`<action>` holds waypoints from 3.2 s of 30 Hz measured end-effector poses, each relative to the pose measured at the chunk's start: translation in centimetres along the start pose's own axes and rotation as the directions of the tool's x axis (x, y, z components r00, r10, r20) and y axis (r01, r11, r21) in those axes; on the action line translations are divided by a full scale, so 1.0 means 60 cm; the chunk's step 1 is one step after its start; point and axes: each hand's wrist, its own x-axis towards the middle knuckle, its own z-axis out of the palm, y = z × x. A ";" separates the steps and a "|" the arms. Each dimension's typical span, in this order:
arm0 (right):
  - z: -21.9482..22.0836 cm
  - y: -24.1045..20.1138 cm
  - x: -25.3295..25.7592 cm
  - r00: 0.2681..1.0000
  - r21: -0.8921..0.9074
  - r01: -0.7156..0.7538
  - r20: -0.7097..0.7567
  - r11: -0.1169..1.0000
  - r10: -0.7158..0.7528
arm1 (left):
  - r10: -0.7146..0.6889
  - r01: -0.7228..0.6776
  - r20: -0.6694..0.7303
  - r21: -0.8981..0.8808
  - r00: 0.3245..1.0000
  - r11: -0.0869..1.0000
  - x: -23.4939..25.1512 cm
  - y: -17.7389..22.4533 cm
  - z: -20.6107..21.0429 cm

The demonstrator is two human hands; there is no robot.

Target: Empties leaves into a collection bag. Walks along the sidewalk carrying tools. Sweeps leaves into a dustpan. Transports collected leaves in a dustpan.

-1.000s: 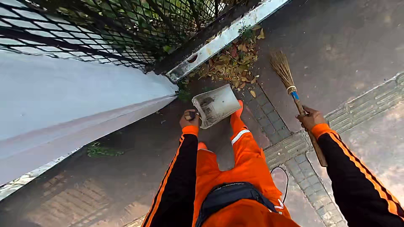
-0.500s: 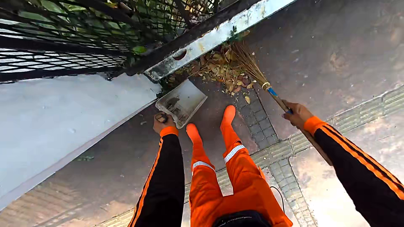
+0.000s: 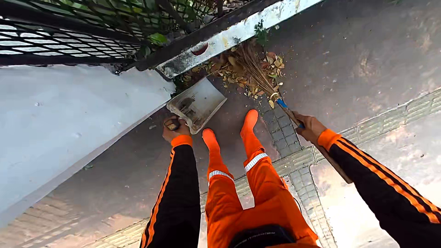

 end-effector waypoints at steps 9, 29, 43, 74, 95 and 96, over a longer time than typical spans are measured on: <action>0.069 0.098 -0.109 0.908 0.521 -0.244 -0.174 0.818 0.382 | -0.008 0.008 -0.002 -0.016 1.000 1.000 0.008 -0.021 0.037; 0.048 -0.052 0.022 1.000 -0.045 0.030 0.002 0.999 -0.030 | 0.024 -0.026 -0.028 -0.078 0.999 0.997 -0.010 -0.053 0.037; 0.067 -0.101 0.039 0.997 -0.174 0.046 -0.053 0.984 -0.056 | -0.045 0.040 -0.041 -0.114 0.998 0.993 -0.015 -0.076 0.034; -0.099 -0.249 0.837 0.682 0.196 0.253 -0.731 0.947 -0.031 | 0.426 -0.642 -0.481 -0.552 0.767 0.532 0.146 -0.318 0.146; -0.055 -0.182 0.884 0.787 0.149 0.322 -0.591 0.935 -0.177 | 0.331 -0.588 -0.493 -0.581 0.804 0.562 0.115 -0.340 0.174; -0.013 -0.167 0.859 0.809 0.086 0.332 -0.539 0.939 -0.237 | 0.328 -0.586 -0.492 -0.590 0.807 0.556 0.114 -0.339 0.174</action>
